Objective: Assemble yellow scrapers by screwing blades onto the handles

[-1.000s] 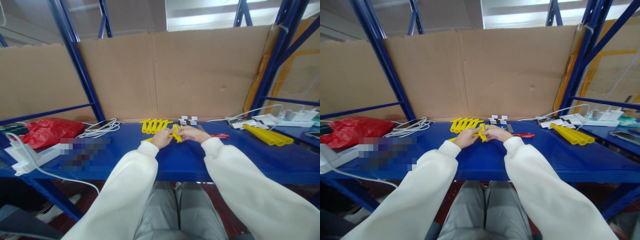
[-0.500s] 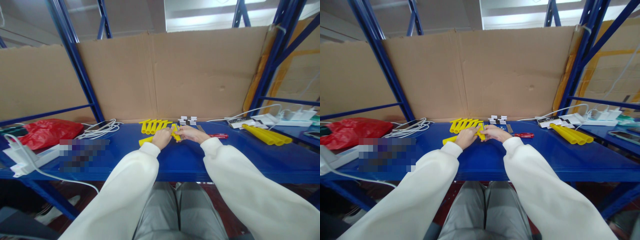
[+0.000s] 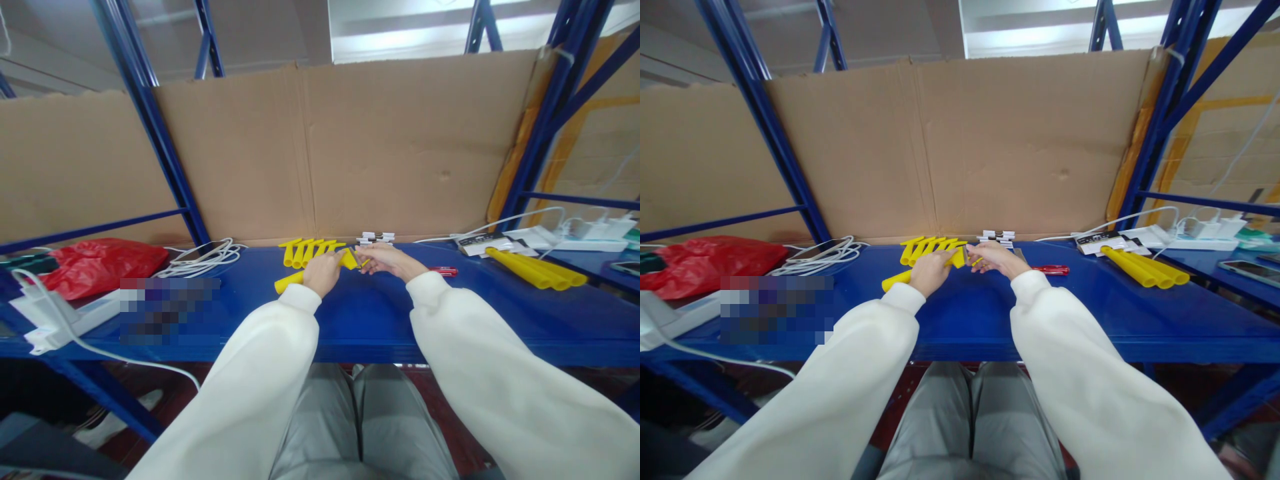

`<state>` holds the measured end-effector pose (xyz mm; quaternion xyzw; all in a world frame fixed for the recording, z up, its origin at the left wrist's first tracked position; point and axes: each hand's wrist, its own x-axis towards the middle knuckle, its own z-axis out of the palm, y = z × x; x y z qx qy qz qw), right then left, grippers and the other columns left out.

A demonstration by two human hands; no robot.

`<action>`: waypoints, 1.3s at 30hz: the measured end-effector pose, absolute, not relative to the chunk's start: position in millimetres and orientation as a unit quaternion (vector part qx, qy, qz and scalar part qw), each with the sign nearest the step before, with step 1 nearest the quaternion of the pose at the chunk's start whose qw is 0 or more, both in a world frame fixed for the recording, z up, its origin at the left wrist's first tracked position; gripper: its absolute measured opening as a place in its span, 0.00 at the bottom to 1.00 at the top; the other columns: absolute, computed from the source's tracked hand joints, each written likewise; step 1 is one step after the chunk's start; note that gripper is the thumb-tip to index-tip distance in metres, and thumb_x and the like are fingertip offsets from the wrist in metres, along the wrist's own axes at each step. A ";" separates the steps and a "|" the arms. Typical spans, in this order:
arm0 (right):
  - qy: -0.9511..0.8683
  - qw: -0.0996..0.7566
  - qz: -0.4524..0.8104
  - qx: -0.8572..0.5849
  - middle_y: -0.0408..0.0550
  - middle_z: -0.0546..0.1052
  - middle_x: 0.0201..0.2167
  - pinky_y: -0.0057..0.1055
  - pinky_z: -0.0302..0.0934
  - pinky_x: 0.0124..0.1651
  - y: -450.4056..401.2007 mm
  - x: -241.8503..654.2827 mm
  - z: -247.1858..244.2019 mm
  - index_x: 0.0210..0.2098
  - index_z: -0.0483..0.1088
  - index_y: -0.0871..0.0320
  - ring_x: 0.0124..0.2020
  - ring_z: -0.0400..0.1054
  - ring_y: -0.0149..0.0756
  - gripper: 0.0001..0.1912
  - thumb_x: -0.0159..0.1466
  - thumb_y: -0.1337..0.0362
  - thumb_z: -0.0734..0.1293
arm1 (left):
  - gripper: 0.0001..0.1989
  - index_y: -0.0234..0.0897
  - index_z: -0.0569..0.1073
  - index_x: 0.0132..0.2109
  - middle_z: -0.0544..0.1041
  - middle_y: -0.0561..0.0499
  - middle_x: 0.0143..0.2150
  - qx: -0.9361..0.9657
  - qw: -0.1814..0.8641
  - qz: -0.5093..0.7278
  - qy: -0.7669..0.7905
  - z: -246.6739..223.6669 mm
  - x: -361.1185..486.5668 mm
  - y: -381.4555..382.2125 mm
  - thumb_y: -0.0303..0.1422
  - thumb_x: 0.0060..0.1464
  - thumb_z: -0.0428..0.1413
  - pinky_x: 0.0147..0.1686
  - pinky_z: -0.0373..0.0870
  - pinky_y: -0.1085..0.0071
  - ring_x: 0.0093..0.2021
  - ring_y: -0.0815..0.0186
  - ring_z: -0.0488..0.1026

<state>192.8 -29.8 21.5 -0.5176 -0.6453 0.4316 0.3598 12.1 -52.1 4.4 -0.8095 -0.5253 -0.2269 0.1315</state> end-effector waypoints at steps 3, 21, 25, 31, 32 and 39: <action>-0.672 0.330 0.180 -0.638 0.57 0.81 0.39 0.30 0.68 0.41 -25.1 210.6 25.6 0.33 0.75 0.61 0.40 0.76 0.40 0.08 0.65 0.65 0.65 | 0.22 0.43 0.75 0.58 0.81 0.45 0.49 -0.787 0.114 -0.275 -0.541 3.2 8.7 -46.8 0.26 0.58 0.53 0.47 0.74 0.60 0.49 0.53 0.78; -0.667 0.121 -0.001 -0.735 0.58 0.73 0.56 0.55 0.56 0.59 1.6 252.3 2.1 0.49 0.78 0.52 0.62 0.61 0.53 0.20 0.62 0.73 0.62 | 0.06 0.33 0.78 0.30 0.76 0.52 0.23 -0.661 -0.066 -0.563 -0.491 18.3 5.8 -36.4 0.32 0.51 0.62 0.34 0.70 0.72 0.31 0.64 0.76; -0.670 0.116 -0.017 -0.733 0.62 0.73 0.55 0.58 0.55 0.59 0.5 249.7 1.3 0.44 0.78 0.57 0.61 0.61 0.54 0.17 0.62 0.74 0.61 | 0.09 0.34 0.72 0.25 0.70 0.56 0.19 -0.569 -0.217 -0.677 -0.414 28.5 8.6 -40.1 0.30 0.48 0.63 0.24 0.65 0.77 0.23 0.70 0.71; -0.669 0.106 -0.027 -0.735 0.63 0.75 0.52 0.54 0.55 0.59 0.3 248.3 1.7 0.43 0.77 0.59 0.61 0.61 0.52 0.16 0.64 0.73 0.59 | 0.20 0.37 0.62 0.21 0.62 0.61 0.13 -0.482 -0.368 -0.715 -0.347 37.5 15.9 -51.2 0.37 0.46 0.66 0.14 0.52 0.80 0.12 0.78 0.57; -0.665 0.100 -0.026 -0.739 0.63 0.75 0.52 0.53 0.55 0.59 1.0 247.9 1.9 0.45 0.77 0.59 0.61 0.61 0.51 0.17 0.64 0.73 0.59 | 0.20 0.37 0.62 0.22 0.62 0.62 0.14 -0.465 -0.391 -0.717 -0.343 38.6 18.4 -51.8 0.37 0.46 0.66 0.14 0.53 0.80 0.12 0.78 0.57; -0.641 0.092 -0.011 -0.762 0.63 0.71 0.56 0.49 0.57 0.60 13.5 250.5 -3.8 0.53 0.72 0.61 0.62 0.60 0.51 0.19 0.64 0.70 0.62 | 0.18 0.36 0.62 0.23 0.62 0.62 0.14 -0.404 -0.475 -0.697 -0.353 35.9 41.6 -42.3 0.30 0.48 0.65 0.13 0.53 0.81 0.12 0.79 0.57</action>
